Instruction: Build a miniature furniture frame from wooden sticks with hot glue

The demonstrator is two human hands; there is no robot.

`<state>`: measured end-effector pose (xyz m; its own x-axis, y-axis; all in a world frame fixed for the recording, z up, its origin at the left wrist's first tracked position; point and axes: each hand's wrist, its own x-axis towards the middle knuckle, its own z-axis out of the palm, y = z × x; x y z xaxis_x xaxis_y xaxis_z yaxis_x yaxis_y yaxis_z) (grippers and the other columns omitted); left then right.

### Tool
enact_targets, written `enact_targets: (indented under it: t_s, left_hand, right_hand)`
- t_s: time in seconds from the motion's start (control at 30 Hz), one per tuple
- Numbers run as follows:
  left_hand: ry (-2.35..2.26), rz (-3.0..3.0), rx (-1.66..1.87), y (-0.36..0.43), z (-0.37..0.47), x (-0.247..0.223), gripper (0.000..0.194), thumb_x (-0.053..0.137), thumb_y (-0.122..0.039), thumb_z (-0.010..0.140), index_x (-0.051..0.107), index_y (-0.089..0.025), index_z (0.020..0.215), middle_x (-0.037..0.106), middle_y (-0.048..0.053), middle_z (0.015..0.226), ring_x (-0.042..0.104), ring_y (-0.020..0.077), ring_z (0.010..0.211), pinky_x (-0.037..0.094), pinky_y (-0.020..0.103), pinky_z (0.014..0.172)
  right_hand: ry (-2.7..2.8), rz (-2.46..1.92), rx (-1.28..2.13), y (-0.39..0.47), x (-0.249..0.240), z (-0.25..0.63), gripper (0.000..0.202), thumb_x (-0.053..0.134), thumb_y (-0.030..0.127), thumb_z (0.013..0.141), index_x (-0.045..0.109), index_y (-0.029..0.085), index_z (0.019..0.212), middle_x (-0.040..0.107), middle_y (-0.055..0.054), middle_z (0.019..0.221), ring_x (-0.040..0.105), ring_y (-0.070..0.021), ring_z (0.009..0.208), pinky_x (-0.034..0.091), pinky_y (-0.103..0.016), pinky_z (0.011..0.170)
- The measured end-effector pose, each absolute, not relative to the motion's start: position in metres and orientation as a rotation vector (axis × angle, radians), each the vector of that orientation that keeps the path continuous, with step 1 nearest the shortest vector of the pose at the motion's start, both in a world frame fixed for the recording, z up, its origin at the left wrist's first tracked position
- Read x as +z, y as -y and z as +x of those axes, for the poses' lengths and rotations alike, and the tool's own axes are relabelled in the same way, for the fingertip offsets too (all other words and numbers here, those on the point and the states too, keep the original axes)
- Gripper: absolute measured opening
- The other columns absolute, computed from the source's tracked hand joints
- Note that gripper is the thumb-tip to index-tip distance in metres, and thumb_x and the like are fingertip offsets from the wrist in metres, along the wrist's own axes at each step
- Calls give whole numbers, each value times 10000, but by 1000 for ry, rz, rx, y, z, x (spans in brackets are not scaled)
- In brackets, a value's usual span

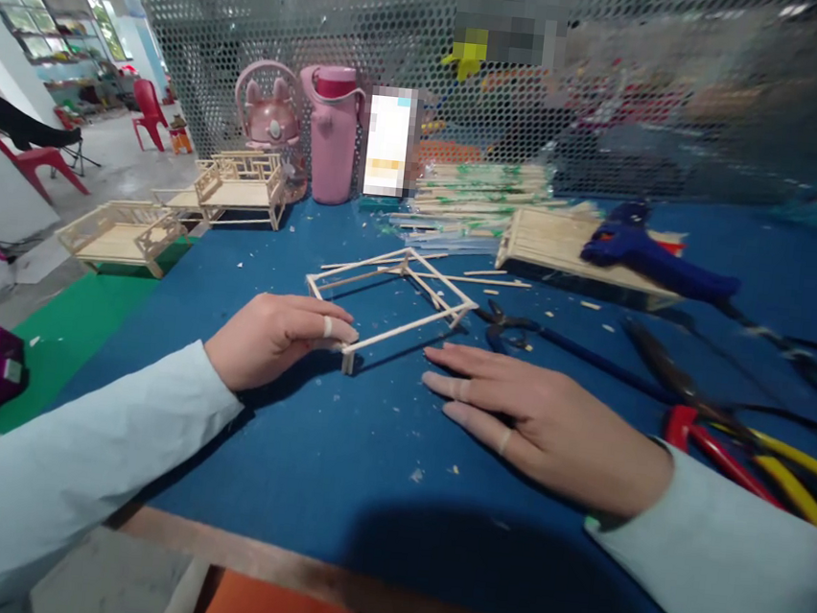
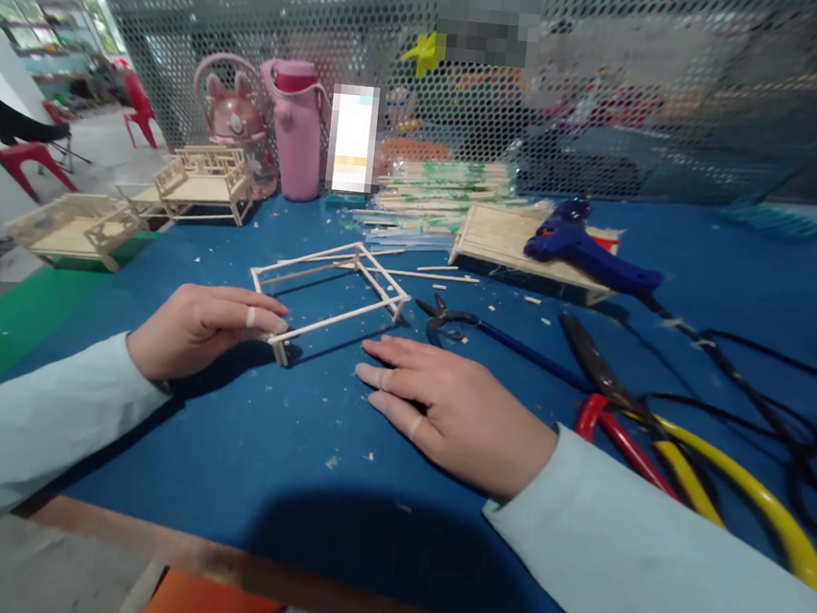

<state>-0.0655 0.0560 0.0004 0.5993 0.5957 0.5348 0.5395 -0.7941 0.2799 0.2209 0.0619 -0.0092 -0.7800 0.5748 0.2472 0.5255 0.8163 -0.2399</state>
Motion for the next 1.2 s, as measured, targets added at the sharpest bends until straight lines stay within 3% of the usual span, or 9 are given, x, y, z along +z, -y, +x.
enact_targets:
  t_s: [0.2,0.43,0.6,0.73,0.9,1.2]
  left_hand:
    - [-907,2679,944,-51,-65,9,259,496,-124,826,681,-162,1004,719,118,1036,670,183,992,532,286,852]
    - [-968,2711,1003,-43,-57,12,346,428,-26,721,699,-164,885,731,69,932,682,157,874,537,262,791]
    - [-948,2668,1014,-42,-55,11,240,473,-93,770,685,-152,866,736,69,839,683,154,788,540,248,731]
    - [-956,2657,1000,-42,-53,12,134,567,-200,818,687,-144,840,728,74,819,673,143,748,534,227,704]
    - [-922,2670,964,-43,-55,12,165,568,-227,854,715,-152,851,725,79,849,673,138,781,524,220,741]
    - [-890,2735,914,-45,-60,8,173,596,-250,856,718,-204,968,739,66,990,697,137,873,532,193,794]
  right_hand:
    - [2618,-854,224,-59,-9,227,287,481,237,850,735,229,983,694,-62,1111,646,-231,1050,529,-396,925]
    - [2490,-862,233,-54,-5,221,331,444,156,818,717,217,995,736,-62,983,686,-227,929,559,-401,838]
    - [2469,-876,171,-54,-3,220,267,480,195,819,731,283,846,739,-37,830,678,-235,809,526,-428,787]
    - [2472,-851,97,-49,6,207,256,481,191,823,732,242,828,719,-86,887,648,-252,861,486,-419,794]
    - [2575,-990,261,-41,12,167,169,564,246,820,725,208,851,695,-52,778,632,-209,764,469,-327,696]
    - [2392,-1024,474,-43,-7,151,149,575,193,843,716,207,800,721,-11,831,650,-153,791,452,-240,700]
